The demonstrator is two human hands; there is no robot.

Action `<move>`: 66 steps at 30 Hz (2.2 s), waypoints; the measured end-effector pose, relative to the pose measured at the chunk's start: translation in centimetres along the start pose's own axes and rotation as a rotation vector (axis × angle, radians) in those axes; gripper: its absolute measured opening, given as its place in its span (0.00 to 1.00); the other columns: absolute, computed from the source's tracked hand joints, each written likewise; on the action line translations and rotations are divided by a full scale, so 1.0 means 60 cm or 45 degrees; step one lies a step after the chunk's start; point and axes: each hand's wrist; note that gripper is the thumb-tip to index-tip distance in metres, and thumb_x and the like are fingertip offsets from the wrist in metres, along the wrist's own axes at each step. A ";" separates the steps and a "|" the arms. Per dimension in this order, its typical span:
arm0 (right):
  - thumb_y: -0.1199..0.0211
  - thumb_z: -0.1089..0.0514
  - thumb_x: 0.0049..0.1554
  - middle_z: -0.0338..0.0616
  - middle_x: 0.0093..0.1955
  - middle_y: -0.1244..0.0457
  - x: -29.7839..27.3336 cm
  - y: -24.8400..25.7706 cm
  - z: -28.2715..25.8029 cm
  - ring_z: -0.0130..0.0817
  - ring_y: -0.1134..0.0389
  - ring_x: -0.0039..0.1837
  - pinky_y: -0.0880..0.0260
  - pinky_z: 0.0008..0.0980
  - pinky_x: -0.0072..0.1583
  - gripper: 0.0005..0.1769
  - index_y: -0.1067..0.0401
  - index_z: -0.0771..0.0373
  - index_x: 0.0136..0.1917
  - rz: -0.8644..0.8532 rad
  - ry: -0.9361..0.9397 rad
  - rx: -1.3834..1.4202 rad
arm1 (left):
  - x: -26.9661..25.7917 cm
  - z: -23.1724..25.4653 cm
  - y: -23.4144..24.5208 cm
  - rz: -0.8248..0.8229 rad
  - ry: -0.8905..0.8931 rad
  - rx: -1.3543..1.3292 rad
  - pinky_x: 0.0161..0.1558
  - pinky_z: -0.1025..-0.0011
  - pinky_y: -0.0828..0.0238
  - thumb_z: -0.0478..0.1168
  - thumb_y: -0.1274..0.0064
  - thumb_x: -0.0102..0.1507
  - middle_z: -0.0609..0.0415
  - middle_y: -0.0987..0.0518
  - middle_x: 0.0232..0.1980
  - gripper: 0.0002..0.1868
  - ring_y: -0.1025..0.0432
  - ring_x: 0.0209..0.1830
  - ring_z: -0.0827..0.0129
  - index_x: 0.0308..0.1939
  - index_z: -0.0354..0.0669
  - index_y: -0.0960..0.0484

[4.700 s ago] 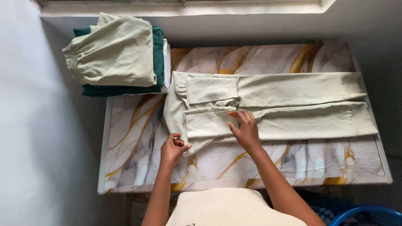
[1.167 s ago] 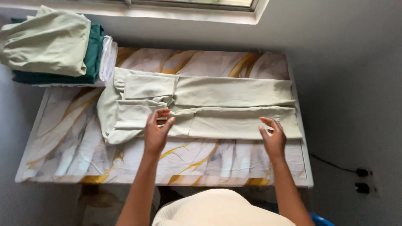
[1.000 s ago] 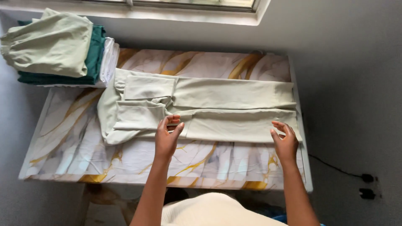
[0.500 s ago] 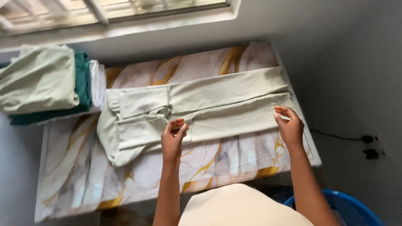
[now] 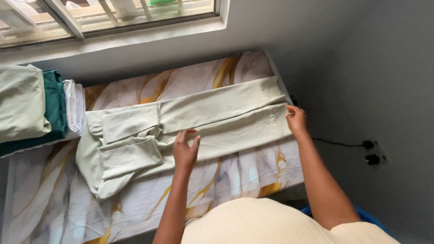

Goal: Fold a light-colored long-sleeved shirt on a table.

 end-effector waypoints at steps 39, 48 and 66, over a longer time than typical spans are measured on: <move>0.36 0.38 0.58 0.56 0.50 0.28 0.081 -0.006 -0.112 0.51 0.25 0.52 0.28 0.44 0.54 0.29 0.22 0.66 0.57 -0.216 -0.051 -0.153 | 0.033 0.076 -0.297 -0.571 -0.753 0.786 0.80 0.50 0.71 0.61 0.60 0.70 0.49 0.50 0.84 0.39 0.61 0.86 0.56 0.78 0.42 0.42; 0.33 0.45 0.59 0.60 0.54 0.30 0.035 -0.002 -0.295 0.54 0.27 0.55 0.27 0.44 0.55 0.25 0.23 0.66 0.60 -0.123 0.202 -0.327 | 0.030 0.063 -0.324 -0.634 -0.785 0.684 0.77 0.49 0.67 0.58 0.56 0.65 0.44 0.47 0.82 0.38 0.58 0.83 0.53 0.75 0.42 0.35; 0.40 0.59 0.54 0.61 0.45 0.30 -0.034 -0.222 -0.378 0.57 0.27 0.48 0.26 0.50 0.52 0.29 0.33 0.64 0.69 -0.469 -0.009 -0.744 | 0.044 -0.092 -0.340 -0.372 1.123 -1.328 0.44 0.74 0.40 0.67 0.60 0.68 0.59 0.21 0.52 0.39 0.35 0.40 0.75 0.64 0.35 0.24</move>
Point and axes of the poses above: each hand's wrist, its own x-axis towards the middle knuckle, its own y-axis out of the back of the hand, z = x × y
